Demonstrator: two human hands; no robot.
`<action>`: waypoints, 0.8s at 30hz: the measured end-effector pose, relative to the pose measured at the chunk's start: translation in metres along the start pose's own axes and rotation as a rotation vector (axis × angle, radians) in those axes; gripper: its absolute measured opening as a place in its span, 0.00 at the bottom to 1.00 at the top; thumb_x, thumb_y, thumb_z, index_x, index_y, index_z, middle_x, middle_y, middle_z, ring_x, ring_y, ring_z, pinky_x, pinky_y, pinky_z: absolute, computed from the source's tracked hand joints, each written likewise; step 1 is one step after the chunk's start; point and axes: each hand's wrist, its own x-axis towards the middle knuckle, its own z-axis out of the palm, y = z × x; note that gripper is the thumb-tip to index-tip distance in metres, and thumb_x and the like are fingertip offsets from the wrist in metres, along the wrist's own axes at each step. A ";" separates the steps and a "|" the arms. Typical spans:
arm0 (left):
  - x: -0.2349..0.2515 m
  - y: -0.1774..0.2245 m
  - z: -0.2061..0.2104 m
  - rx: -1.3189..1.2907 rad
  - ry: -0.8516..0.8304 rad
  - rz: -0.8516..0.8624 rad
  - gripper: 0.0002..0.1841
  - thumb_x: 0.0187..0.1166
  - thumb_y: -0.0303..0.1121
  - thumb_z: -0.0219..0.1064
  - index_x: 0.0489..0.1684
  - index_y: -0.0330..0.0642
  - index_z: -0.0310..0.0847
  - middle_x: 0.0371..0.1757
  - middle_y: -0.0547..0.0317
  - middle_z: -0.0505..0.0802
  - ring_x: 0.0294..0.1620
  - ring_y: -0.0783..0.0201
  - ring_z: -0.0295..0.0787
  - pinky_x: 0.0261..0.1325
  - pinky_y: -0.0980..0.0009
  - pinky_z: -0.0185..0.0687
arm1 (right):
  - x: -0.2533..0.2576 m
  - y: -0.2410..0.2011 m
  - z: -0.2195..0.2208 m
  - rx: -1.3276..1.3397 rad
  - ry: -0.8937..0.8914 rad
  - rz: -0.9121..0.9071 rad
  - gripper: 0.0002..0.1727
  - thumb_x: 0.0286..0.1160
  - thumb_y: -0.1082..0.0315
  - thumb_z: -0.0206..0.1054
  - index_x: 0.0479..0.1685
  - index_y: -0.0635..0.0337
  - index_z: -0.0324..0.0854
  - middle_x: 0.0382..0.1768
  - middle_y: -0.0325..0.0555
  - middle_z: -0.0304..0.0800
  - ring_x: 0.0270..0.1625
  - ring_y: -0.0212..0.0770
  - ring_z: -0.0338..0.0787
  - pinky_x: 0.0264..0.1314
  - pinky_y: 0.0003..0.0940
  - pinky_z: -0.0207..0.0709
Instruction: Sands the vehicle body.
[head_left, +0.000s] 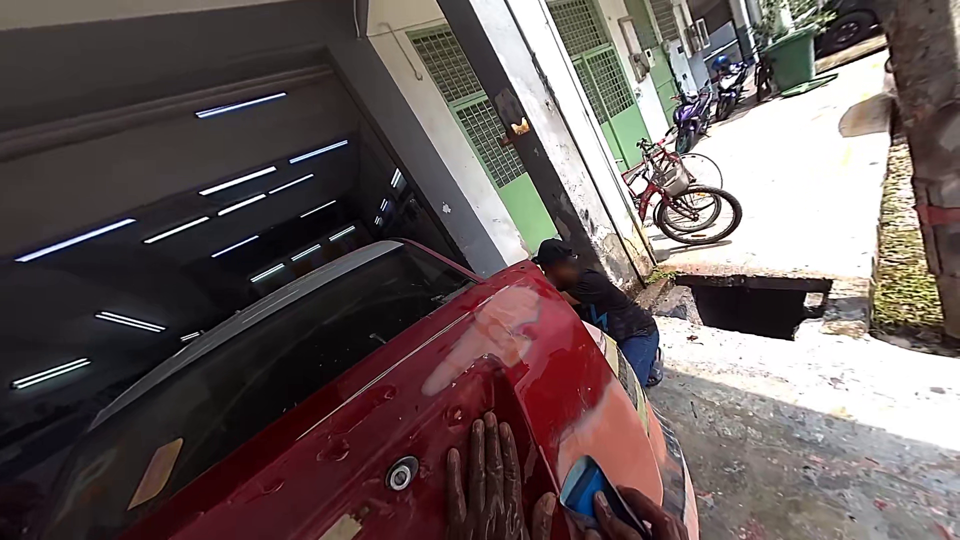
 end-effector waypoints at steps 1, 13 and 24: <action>0.002 0.000 0.000 0.003 0.003 -0.001 0.49 0.83 0.68 0.34 0.90 0.32 0.57 0.91 0.41 0.64 0.93 0.45 0.55 0.91 0.35 0.37 | 0.022 -0.001 0.008 -0.027 0.051 -0.010 0.17 0.80 0.51 0.68 0.61 0.43 0.91 0.60 0.56 0.88 0.65 0.52 0.84 0.65 0.53 0.74; 0.000 0.003 0.001 -0.005 -0.002 -0.002 0.49 0.82 0.68 0.35 0.90 0.31 0.57 0.91 0.40 0.64 0.93 0.44 0.55 0.91 0.36 0.37 | 0.076 -0.003 0.041 -0.181 0.280 0.023 0.19 0.79 0.45 0.62 0.55 0.39 0.95 0.56 0.51 0.91 0.59 0.50 0.87 0.58 0.52 0.75; -0.008 0.000 0.001 0.004 -0.001 -0.001 0.49 0.82 0.68 0.35 0.90 0.32 0.57 0.91 0.40 0.64 0.93 0.45 0.54 0.91 0.35 0.36 | 0.081 -0.021 0.052 -0.324 0.366 0.178 0.22 0.79 0.45 0.60 0.54 0.42 0.96 0.55 0.56 0.89 0.58 0.57 0.86 0.55 0.56 0.75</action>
